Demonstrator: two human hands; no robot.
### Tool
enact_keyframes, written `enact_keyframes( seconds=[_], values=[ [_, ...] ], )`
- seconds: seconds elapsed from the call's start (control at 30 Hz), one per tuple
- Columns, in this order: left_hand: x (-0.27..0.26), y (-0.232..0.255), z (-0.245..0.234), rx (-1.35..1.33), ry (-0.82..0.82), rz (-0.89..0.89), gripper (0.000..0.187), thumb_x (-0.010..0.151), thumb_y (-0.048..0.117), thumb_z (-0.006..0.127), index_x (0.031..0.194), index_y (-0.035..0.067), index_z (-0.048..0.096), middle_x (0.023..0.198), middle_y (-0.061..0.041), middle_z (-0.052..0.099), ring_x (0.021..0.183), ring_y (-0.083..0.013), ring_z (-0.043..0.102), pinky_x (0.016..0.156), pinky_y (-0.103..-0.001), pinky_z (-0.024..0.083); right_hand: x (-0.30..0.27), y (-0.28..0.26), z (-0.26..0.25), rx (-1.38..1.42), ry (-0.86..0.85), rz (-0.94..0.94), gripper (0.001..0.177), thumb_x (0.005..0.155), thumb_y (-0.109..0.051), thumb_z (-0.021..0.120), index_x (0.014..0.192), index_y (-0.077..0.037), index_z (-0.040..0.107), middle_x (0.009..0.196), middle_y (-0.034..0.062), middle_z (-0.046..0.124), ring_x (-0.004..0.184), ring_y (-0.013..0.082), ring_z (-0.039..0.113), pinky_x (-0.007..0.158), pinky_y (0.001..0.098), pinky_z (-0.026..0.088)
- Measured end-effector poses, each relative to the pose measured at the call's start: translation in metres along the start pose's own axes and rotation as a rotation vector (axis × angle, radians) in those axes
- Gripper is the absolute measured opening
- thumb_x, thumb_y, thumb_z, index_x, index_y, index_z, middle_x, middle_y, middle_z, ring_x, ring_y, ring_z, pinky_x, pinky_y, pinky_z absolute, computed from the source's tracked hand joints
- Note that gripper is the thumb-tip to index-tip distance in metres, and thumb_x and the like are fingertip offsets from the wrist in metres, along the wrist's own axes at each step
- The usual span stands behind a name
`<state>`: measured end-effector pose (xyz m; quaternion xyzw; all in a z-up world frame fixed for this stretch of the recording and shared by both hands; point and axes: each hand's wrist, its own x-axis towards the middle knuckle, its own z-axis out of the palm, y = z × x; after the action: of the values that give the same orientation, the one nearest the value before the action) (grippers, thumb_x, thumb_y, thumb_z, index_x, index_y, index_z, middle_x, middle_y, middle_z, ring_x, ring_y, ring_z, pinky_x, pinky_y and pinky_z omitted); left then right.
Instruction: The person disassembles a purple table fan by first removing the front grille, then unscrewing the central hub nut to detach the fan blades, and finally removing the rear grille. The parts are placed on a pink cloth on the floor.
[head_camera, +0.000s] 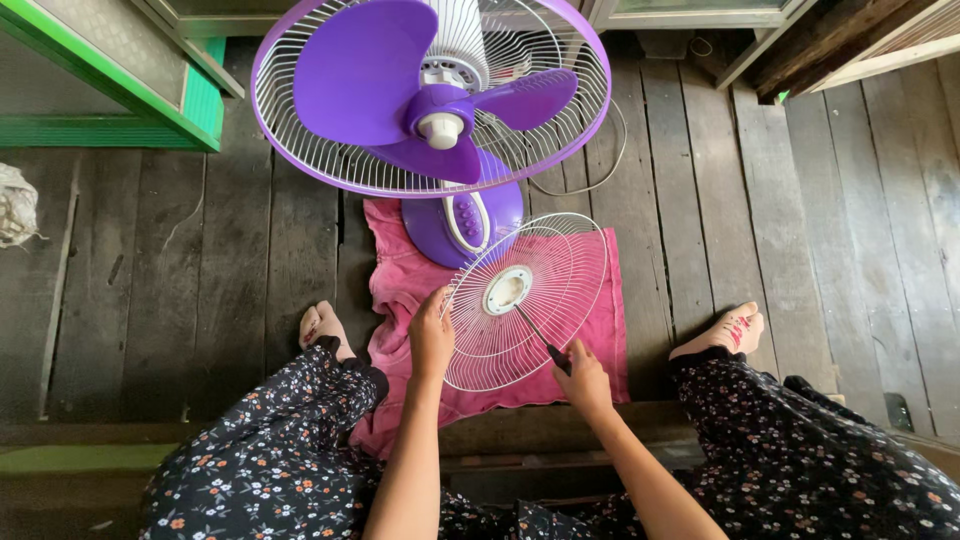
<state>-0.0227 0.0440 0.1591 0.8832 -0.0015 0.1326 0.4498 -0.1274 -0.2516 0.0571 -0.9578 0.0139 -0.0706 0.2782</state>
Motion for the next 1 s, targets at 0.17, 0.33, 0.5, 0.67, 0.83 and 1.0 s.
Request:
enact_keyframes(
  seconds=[0.17,0.33,0.5,0.67,0.83,1.0],
  values=[
    [-0.002,0.0,-0.001,-0.021,-0.008,-0.045,0.031,0.093,-0.003,0.062,0.124,0.0,0.065,0.115,-0.018,0.074,0.106,-0.0327,0.073,0.088,-0.038,0.058,0.011,0.008,-0.001,0.897,-0.577,1.074,0.05,0.095,-0.045,0.064,0.1,0.004,0.072,0.075,0.0139,0.068,0.053,0.0182,0.061,0.047,0.0338,0.047],
    [-0.003,-0.001,0.001,-0.042,0.013,-0.029,0.032,0.092,-0.004,0.063,0.124,-0.001,0.065,0.114,-0.019,0.074,0.107,-0.0332,0.073,0.088,-0.038,0.058,0.006,0.002,-0.005,0.377,-0.315,0.516,0.047,0.084,-0.043,0.073,0.1,0.001,0.067,0.077,0.0107,0.07,0.06,0.0217,0.066,0.052,0.039,0.054],
    [-0.003,-0.002,0.0,-0.019,0.009,-0.021,0.034,0.091,-0.005,0.063,0.124,-0.002,0.065,0.116,-0.02,0.073,0.108,-0.0344,0.072,0.09,-0.038,0.058,0.012,-0.004,-0.007,0.258,-0.545,0.74,0.042,0.096,-0.045,0.067,0.104,-0.004,0.07,0.073,0.0095,0.071,0.061,0.0172,0.067,0.061,0.0351,0.054],
    [-0.002,0.0,0.0,-0.047,0.003,-0.04,0.032,0.092,-0.005,0.063,0.124,-0.001,0.065,0.115,-0.019,0.074,0.108,-0.0341,0.073,0.09,-0.038,0.058,0.017,-0.01,-0.018,0.685,-0.484,0.872,0.038,0.093,-0.035,0.07,0.105,0.002,0.07,0.073,0.01,0.068,0.056,0.0153,0.06,0.05,0.0341,0.046],
    [-0.001,0.004,-0.001,-0.04,-0.007,-0.011,0.035,0.09,-0.006,0.063,0.125,-0.002,0.064,0.117,-0.02,0.073,0.109,-0.0341,0.072,0.09,-0.038,0.057,0.02,-0.021,-0.027,0.469,-0.437,0.681,0.038,0.086,-0.027,0.075,0.109,-0.001,0.06,0.074,0.0088,0.067,0.053,0.0158,0.061,0.047,0.0302,0.049],
    [-0.002,0.006,-0.003,-0.042,-0.017,-0.023,0.037,0.09,-0.007,0.063,0.126,-0.003,0.064,0.118,-0.02,0.073,0.108,-0.0336,0.072,0.09,-0.038,0.058,0.022,-0.021,-0.025,0.895,-0.518,0.865,0.046,0.101,-0.036,0.068,0.108,0.01,0.069,0.079,0.0127,0.07,0.056,0.0127,0.063,0.049,0.027,0.051]
  ],
)
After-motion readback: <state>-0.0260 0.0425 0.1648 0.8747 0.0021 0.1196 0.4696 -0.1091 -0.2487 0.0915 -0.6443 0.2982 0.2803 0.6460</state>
